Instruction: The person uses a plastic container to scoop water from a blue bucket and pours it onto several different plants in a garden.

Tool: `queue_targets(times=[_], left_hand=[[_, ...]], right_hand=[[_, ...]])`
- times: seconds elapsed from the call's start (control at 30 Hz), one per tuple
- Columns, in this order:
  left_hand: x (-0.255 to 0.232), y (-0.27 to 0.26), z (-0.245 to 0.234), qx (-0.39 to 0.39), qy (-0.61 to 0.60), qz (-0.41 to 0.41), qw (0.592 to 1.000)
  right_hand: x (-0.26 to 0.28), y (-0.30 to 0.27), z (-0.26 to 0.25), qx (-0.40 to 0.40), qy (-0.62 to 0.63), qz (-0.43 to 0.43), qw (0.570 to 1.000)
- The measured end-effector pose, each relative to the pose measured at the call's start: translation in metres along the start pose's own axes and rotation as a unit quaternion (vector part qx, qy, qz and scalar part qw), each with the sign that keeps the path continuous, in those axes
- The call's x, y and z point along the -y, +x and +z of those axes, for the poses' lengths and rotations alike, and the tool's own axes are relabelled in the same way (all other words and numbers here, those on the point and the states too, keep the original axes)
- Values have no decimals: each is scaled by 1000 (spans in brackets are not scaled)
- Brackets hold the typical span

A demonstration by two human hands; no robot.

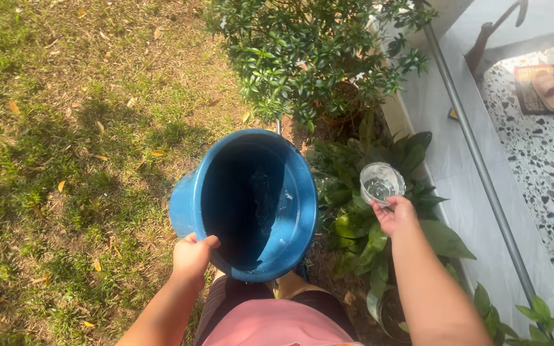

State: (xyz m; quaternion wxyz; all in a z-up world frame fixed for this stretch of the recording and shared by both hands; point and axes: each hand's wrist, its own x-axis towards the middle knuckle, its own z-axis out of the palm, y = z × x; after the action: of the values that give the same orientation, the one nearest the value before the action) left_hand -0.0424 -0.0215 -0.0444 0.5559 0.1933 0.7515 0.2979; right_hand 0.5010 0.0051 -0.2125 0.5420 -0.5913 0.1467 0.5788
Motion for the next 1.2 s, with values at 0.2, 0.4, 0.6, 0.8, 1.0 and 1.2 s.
queue_targets(times=[0.2,0.4,0.6,0.8,1.0,1.2], left_hand=[[-6,1,-2,-33,-25,15,999],[-48,-16,-22,-80,-1,27,996],[-74,11,-45,-83,-52,35,995],[-110,85,-73,-72,-51,32,996],[-157,162,-127,-48,-34,14,998],[-203,226,-154,-30,4,-22,999]], right_hand=[[51,20,105,92,19,-17,995],[121,-37,199,157,5,-71,985],[181,-80,267,143,-15,-107,984],[202,-63,316,30,21,-152,988],[193,-27,333,-54,53,-161,984],[190,-18,347,-121,62,-180,974]])
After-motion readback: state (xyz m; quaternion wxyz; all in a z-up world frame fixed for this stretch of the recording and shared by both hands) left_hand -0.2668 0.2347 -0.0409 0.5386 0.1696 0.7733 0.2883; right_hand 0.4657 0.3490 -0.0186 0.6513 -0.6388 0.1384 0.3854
